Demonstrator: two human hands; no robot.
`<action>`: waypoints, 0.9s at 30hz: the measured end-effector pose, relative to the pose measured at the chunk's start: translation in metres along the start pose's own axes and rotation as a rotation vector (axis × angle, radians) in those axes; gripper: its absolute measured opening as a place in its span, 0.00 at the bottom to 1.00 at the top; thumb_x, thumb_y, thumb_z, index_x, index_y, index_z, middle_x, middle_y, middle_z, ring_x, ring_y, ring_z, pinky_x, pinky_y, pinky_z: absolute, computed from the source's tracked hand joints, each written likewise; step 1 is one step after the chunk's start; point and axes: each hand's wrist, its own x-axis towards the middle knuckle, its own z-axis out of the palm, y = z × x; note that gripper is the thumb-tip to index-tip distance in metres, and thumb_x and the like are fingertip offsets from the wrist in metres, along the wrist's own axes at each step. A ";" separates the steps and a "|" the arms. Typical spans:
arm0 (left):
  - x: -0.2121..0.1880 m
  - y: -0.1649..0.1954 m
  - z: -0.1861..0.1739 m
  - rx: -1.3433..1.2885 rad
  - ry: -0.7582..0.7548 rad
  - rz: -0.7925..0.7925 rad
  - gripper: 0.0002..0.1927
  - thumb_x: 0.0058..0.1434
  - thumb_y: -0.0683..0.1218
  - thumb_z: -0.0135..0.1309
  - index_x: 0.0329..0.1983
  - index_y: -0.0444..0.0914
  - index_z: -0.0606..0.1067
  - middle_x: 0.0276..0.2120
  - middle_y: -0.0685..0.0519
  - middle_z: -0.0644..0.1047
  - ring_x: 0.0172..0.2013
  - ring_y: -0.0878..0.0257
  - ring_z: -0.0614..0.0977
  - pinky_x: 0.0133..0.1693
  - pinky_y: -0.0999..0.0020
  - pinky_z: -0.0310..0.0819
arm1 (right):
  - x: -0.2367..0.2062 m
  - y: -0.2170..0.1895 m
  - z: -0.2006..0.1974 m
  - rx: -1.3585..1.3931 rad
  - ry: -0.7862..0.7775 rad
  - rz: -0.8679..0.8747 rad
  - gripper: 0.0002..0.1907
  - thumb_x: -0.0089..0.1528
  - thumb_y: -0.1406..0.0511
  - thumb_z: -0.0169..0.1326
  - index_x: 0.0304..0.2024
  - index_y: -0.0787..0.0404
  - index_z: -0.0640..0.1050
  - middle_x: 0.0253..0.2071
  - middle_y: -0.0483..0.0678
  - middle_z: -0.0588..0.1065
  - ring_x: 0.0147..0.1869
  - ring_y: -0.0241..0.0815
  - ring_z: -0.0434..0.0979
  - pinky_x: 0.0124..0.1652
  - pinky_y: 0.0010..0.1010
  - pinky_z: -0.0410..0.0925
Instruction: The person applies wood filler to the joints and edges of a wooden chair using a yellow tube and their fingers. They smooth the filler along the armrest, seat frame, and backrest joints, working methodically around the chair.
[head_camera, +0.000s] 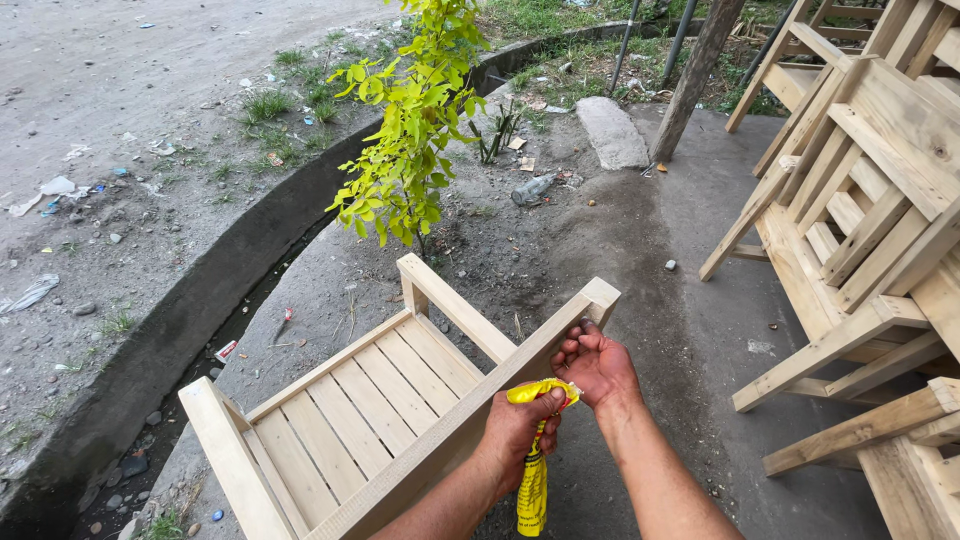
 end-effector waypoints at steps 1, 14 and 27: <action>0.000 0.000 0.000 0.000 -0.001 0.000 0.09 0.65 0.46 0.60 0.35 0.36 0.76 0.17 0.55 0.69 0.14 0.67 0.67 0.19 0.70 0.60 | -0.001 -0.001 0.002 -0.010 -0.012 0.000 0.17 0.56 0.73 0.48 0.46 0.54 0.73 0.33 0.40 0.71 0.34 0.37 0.69 0.42 0.39 0.66; -0.009 0.004 0.005 0.019 -0.010 -0.011 0.10 0.64 0.47 0.61 0.37 0.35 0.77 0.17 0.56 0.70 0.15 0.68 0.67 0.20 0.71 0.60 | -0.012 -0.016 0.021 -0.119 -0.062 -0.047 0.20 0.55 0.73 0.47 0.50 0.55 0.71 0.35 0.41 0.71 0.35 0.36 0.71 0.42 0.37 0.66; -0.002 0.005 0.005 0.007 -0.019 0.018 0.10 0.64 0.48 0.61 0.36 0.36 0.77 0.17 0.55 0.70 0.15 0.67 0.67 0.20 0.71 0.61 | -0.021 -0.030 0.026 -0.287 -0.028 -0.092 0.26 0.58 0.72 0.47 0.60 0.59 0.71 0.37 0.40 0.71 0.35 0.35 0.69 0.40 0.36 0.67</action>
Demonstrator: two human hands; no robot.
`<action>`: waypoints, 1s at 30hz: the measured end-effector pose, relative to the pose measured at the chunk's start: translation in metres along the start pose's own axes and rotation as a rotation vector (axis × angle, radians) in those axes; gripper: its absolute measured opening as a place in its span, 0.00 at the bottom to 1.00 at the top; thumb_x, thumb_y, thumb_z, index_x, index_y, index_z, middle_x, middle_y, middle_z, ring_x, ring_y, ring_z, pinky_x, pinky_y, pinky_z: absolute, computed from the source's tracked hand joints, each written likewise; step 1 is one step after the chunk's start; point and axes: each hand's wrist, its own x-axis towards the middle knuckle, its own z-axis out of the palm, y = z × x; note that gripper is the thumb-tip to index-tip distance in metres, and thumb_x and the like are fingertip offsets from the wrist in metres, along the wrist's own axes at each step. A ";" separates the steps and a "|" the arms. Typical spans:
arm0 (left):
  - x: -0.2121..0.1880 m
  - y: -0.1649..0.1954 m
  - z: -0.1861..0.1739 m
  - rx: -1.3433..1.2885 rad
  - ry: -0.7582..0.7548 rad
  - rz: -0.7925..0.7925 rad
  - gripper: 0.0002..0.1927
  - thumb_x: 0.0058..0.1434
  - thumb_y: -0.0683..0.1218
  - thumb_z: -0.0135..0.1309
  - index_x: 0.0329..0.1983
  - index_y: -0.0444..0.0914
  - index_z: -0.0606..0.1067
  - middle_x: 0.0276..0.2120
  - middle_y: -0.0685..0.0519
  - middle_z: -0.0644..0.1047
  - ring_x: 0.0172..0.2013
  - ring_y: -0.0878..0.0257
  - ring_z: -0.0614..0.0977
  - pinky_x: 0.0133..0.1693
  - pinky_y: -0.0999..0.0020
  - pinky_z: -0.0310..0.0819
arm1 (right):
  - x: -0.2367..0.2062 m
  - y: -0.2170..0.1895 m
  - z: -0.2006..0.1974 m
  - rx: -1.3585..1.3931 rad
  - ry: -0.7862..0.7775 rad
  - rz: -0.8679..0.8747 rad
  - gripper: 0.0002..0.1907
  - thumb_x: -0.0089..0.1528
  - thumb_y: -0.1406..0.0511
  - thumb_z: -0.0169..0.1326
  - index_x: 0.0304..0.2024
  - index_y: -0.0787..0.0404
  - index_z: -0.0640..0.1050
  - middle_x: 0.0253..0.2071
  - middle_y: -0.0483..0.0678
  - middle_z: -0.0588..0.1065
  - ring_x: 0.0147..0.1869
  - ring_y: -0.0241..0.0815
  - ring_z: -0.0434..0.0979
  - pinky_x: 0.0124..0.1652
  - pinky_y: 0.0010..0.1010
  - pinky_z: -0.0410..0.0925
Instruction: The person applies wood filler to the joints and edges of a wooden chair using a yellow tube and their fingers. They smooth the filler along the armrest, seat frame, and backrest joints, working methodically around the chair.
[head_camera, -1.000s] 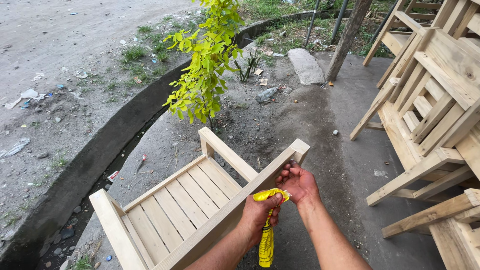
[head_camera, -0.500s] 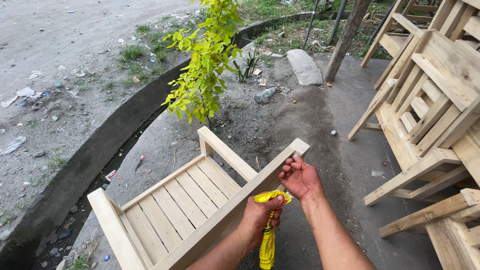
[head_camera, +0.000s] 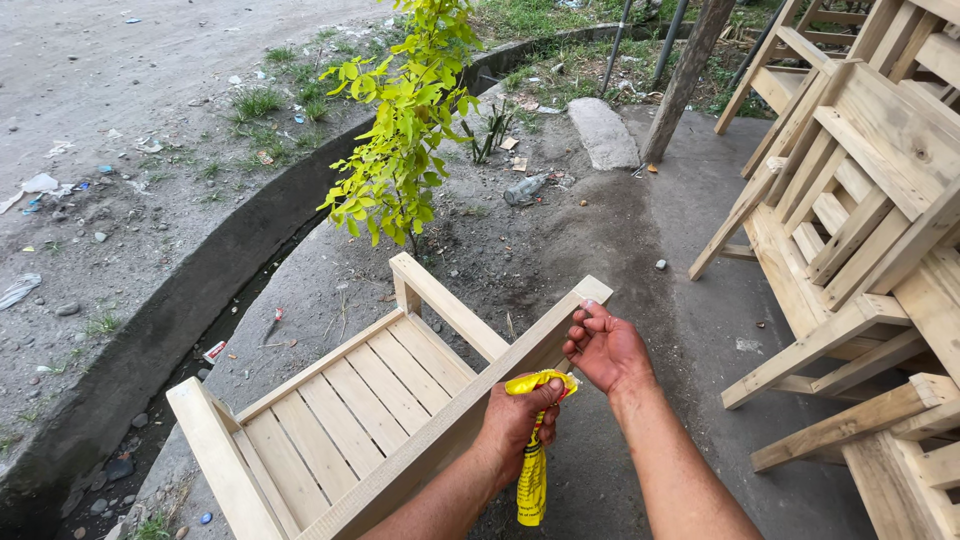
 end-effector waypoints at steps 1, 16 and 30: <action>0.001 0.001 0.001 -0.001 0.003 -0.003 0.10 0.64 0.48 0.61 0.36 0.35 0.77 0.17 0.55 0.69 0.15 0.67 0.67 0.20 0.70 0.61 | -0.002 -0.001 0.000 -0.005 -0.003 0.001 0.26 0.58 0.72 0.47 0.61 0.59 0.71 0.37 0.40 0.71 0.35 0.35 0.69 0.40 0.36 0.67; 0.016 0.010 0.025 -0.040 -0.018 0.039 0.07 0.64 0.46 0.60 0.36 0.37 0.77 0.18 0.56 0.69 0.16 0.68 0.66 0.21 0.71 0.59 | -0.061 0.005 -0.029 -0.258 0.076 -0.064 0.14 0.55 0.75 0.46 0.42 0.63 0.78 0.37 0.46 0.76 0.37 0.38 0.73 0.42 0.35 0.69; 0.017 0.005 0.026 -0.092 -0.026 0.013 0.07 0.64 0.45 0.60 0.36 0.37 0.75 0.18 0.56 0.69 0.16 0.67 0.65 0.21 0.70 0.59 | -0.065 0.007 -0.038 -0.309 0.166 -0.109 0.11 0.55 0.75 0.47 0.37 0.63 0.79 0.32 0.45 0.77 0.35 0.38 0.74 0.42 0.35 0.69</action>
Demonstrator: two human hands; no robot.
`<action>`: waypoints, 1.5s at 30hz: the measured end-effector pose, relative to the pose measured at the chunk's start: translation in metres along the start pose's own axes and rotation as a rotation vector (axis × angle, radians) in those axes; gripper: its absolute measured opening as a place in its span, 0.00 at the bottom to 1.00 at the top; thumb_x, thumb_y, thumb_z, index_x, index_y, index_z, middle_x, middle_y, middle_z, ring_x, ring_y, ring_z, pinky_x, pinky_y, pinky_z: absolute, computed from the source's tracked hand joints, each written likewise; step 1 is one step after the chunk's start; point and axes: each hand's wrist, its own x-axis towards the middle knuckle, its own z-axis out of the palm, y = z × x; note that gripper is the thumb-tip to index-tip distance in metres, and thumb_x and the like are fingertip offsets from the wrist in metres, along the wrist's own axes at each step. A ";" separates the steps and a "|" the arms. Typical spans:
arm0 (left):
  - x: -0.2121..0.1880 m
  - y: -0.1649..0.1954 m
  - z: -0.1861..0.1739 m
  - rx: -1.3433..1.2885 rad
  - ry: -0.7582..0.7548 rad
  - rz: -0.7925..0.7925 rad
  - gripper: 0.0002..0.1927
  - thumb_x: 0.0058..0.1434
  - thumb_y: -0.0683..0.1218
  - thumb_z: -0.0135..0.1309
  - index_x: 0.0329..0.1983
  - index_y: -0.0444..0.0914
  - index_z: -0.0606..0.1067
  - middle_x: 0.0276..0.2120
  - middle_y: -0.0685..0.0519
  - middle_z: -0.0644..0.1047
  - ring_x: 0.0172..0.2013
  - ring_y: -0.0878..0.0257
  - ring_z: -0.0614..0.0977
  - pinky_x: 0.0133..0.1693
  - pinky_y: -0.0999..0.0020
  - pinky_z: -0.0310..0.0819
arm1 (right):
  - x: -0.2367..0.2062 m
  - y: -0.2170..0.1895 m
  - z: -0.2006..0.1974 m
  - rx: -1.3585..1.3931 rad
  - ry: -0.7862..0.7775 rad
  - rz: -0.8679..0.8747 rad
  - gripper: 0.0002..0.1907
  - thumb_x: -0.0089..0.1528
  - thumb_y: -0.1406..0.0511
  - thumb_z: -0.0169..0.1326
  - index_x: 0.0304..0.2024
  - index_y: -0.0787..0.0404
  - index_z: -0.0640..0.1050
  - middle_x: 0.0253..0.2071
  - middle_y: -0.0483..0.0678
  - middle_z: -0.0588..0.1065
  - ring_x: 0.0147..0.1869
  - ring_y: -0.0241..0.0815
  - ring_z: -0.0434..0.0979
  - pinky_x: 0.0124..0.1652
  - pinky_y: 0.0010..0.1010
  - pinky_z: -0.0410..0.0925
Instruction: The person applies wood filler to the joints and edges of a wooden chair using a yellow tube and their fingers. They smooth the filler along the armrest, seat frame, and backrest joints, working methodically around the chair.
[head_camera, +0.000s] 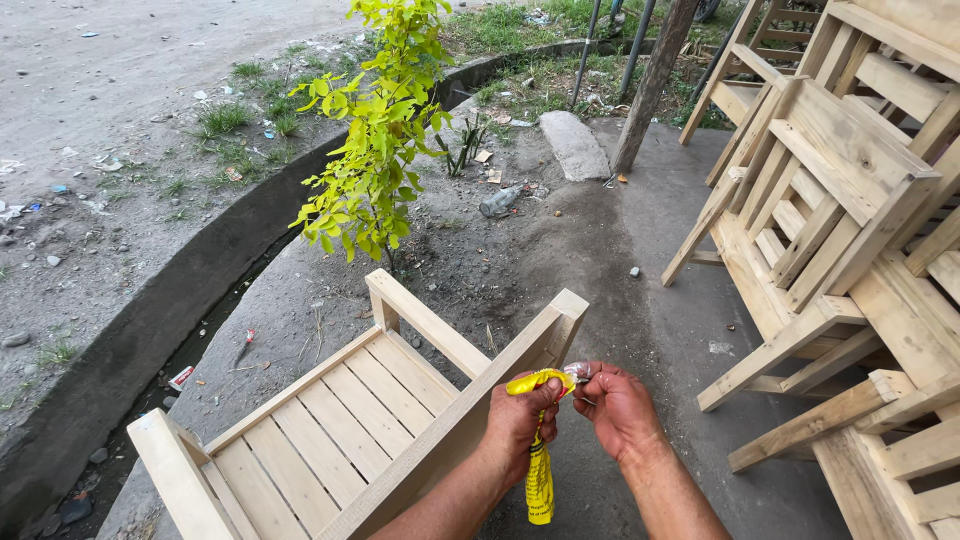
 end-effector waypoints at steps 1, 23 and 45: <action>0.001 0.001 0.000 0.000 0.000 0.004 0.07 0.64 0.45 0.60 0.36 0.37 0.75 0.18 0.56 0.69 0.16 0.67 0.65 0.21 0.70 0.59 | 0.000 0.000 0.000 0.008 0.014 -0.002 0.12 0.55 0.75 0.47 0.37 0.63 0.79 0.32 0.44 0.77 0.35 0.38 0.74 0.42 0.35 0.69; -0.005 0.022 -0.003 0.033 0.044 0.032 0.07 0.63 0.45 0.60 0.37 0.36 0.77 0.18 0.55 0.70 0.16 0.67 0.68 0.20 0.71 0.60 | 0.045 0.016 0.036 0.636 -0.123 0.197 0.30 0.56 0.73 0.45 0.61 0.50 0.72 0.40 0.45 0.74 0.43 0.42 0.75 0.49 0.46 0.70; -0.020 0.030 -0.006 0.045 0.017 -0.018 0.08 0.65 0.45 0.60 0.37 0.35 0.77 0.18 0.55 0.69 0.15 0.67 0.67 0.21 0.71 0.61 | 0.057 0.008 0.051 0.604 -0.208 0.120 0.38 0.56 0.75 0.47 0.70 0.53 0.62 0.39 0.44 0.72 0.36 0.38 0.71 0.41 0.40 0.70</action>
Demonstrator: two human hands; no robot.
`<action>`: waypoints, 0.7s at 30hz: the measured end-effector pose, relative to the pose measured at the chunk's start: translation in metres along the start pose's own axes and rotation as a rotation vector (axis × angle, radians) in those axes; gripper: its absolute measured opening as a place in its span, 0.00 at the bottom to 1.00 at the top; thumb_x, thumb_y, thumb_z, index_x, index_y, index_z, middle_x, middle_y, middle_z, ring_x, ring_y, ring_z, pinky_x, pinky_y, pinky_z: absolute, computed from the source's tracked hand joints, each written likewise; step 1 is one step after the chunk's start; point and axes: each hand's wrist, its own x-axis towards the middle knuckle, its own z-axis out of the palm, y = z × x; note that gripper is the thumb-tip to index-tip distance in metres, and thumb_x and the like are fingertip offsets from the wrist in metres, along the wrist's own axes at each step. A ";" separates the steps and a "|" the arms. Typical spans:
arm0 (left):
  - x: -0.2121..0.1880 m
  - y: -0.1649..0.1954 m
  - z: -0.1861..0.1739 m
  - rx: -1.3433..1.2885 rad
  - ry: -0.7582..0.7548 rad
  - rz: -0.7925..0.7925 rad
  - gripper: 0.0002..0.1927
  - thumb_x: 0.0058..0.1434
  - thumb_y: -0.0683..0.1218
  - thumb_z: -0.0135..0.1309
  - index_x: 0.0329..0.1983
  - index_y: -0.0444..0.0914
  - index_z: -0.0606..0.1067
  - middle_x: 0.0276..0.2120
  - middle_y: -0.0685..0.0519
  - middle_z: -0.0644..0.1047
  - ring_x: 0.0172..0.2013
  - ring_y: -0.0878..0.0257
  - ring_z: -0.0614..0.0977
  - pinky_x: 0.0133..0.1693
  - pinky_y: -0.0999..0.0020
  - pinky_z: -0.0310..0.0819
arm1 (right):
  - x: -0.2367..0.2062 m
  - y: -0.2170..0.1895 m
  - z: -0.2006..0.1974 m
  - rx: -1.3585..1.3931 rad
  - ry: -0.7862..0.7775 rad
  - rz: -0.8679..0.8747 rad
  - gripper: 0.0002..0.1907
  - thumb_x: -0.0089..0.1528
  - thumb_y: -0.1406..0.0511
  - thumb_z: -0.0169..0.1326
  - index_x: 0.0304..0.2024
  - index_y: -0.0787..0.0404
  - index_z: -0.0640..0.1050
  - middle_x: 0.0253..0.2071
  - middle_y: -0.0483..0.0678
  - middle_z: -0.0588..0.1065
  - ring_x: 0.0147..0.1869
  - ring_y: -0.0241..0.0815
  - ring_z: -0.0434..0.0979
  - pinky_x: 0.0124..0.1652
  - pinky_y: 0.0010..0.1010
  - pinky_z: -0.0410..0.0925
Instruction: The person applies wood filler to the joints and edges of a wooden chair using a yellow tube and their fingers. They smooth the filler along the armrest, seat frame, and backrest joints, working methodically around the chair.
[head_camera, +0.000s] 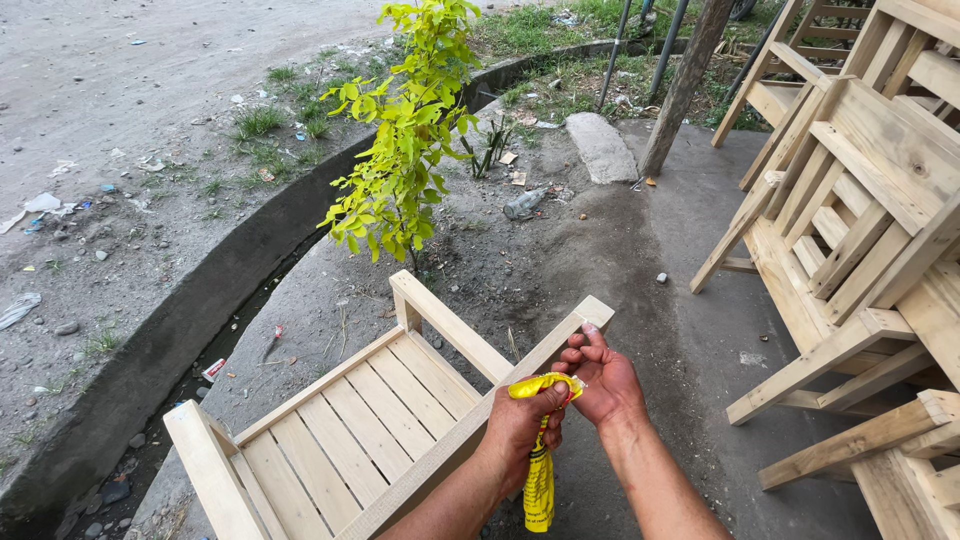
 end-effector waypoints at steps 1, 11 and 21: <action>0.000 0.000 0.000 0.008 0.001 0.001 0.08 0.64 0.45 0.60 0.36 0.35 0.77 0.18 0.54 0.69 0.15 0.67 0.67 0.21 0.71 0.61 | 0.000 -0.001 0.002 -0.011 -0.020 -0.008 0.38 0.57 0.75 0.47 0.71 0.54 0.62 0.39 0.44 0.72 0.36 0.39 0.71 0.41 0.40 0.69; 0.006 -0.004 0.003 0.019 0.018 0.034 0.09 0.64 0.47 0.60 0.36 0.36 0.77 0.18 0.55 0.69 0.16 0.67 0.67 0.21 0.71 0.62 | -0.016 -0.027 -0.007 -0.082 0.041 -0.069 0.33 0.55 0.74 0.46 0.63 0.49 0.69 0.37 0.42 0.71 0.35 0.37 0.70 0.40 0.37 0.66; 0.008 -0.013 0.009 -0.004 0.053 0.056 0.08 0.63 0.45 0.62 0.33 0.37 0.77 0.18 0.57 0.69 0.16 0.68 0.66 0.20 0.71 0.60 | -0.070 -0.002 -0.028 -0.375 0.224 0.002 0.15 0.54 0.75 0.45 0.42 0.59 0.74 0.36 0.43 0.71 0.34 0.38 0.70 0.40 0.38 0.68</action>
